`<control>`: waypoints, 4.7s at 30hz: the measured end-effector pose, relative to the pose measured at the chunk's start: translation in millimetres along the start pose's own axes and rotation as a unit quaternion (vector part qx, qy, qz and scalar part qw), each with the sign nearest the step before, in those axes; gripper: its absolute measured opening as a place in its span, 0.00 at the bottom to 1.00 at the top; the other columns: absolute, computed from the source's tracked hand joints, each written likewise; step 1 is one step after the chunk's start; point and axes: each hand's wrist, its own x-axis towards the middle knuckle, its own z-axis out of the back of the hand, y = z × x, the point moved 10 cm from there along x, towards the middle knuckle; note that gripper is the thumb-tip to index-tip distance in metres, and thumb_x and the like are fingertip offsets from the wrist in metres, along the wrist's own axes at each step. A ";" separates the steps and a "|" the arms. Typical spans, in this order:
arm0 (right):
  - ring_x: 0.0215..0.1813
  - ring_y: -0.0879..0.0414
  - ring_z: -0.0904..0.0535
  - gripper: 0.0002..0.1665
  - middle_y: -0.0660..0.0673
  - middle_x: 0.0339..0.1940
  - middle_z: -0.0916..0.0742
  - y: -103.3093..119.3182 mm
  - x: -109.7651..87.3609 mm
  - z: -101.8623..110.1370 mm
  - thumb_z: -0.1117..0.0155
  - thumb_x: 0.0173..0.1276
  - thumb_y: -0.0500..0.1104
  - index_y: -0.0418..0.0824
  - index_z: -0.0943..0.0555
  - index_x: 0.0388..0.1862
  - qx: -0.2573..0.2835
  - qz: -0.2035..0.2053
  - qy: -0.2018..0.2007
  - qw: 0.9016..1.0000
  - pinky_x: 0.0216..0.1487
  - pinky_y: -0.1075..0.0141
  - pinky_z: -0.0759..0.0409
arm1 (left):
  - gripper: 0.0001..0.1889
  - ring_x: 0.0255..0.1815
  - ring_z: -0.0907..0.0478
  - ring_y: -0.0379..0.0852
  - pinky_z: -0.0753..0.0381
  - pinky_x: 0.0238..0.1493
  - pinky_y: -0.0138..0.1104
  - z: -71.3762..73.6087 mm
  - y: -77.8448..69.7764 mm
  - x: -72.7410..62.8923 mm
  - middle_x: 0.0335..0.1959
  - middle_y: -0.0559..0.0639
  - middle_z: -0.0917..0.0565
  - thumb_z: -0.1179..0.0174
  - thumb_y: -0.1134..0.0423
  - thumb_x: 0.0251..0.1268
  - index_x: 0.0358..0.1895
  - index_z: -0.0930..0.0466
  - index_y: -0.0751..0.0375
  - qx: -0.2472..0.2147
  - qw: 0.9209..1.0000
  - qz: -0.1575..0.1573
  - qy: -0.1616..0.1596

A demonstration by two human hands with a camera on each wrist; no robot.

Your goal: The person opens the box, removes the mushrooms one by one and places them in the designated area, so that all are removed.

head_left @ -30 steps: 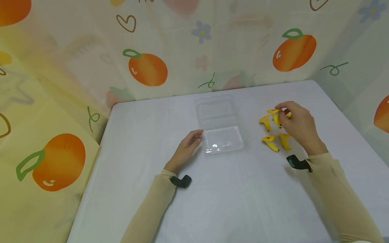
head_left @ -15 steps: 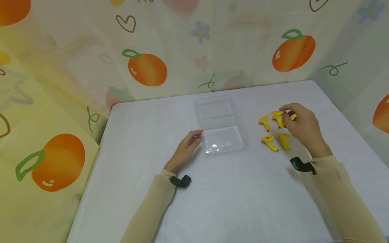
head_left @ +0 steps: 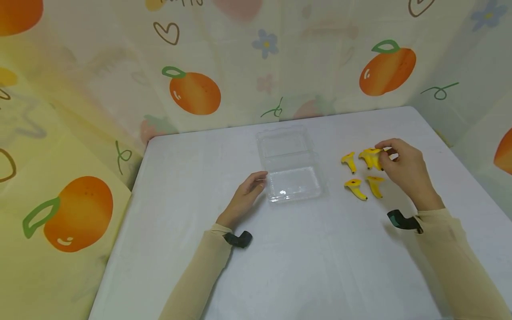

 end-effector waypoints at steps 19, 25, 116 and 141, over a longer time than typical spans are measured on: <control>0.40 0.84 0.34 0.14 0.34 0.50 0.13 -8.1 -7.1 8.4 0.47 0.72 0.33 0.33 0.18 0.51 -0.010 0.006 -0.017 1.000 0.36 0.91 0.36 | 0.21 0.70 0.25 0.53 0.33 0.77 0.49 0.9 -2.0 -0.8 0.70 0.53 0.25 0.50 0.62 0.80 0.71 0.30 0.53 0.011 1.000 -0.003 0.000; 0.40 0.84 0.34 0.13 0.34 0.50 0.13 -13.9 -8.1 11.4 0.46 0.72 0.33 0.33 0.17 0.51 -0.010 0.006 -0.025 1.000 0.35 0.91 0.36 | 0.21 0.70 0.25 0.54 0.33 0.77 0.49 1.1 -2.0 -0.2 0.71 0.55 0.25 0.51 0.63 0.80 0.72 0.31 0.54 0.010 1.000 -0.006 0.000; 0.45 0.41 0.22 0.20 0.26 0.52 0.17 -122.0 -43.2 -7.8 0.50 0.73 0.41 0.36 0.22 0.58 -0.056 -0.185 0.090 0.977 0.27 0.72 0.29 | 0.21 0.71 0.27 0.55 0.33 0.77 0.49 -1.2 0.4 0.0 0.71 0.56 0.26 0.51 0.62 0.80 0.72 0.32 0.55 0.006 1.000 -0.008 0.010; 0.47 0.33 0.20 0.20 0.23 0.53 0.17 -122.1 -45.9 -9.1 0.49 0.74 0.41 0.35 0.23 0.59 -0.079 -0.190 0.124 0.971 0.32 0.65 0.30 | 0.21 0.71 0.27 0.53 0.34 0.78 0.48 -0.7 1.9 0.4 0.71 0.53 0.26 0.51 0.61 0.80 0.72 0.31 0.52 0.009 1.000 -0.002 0.004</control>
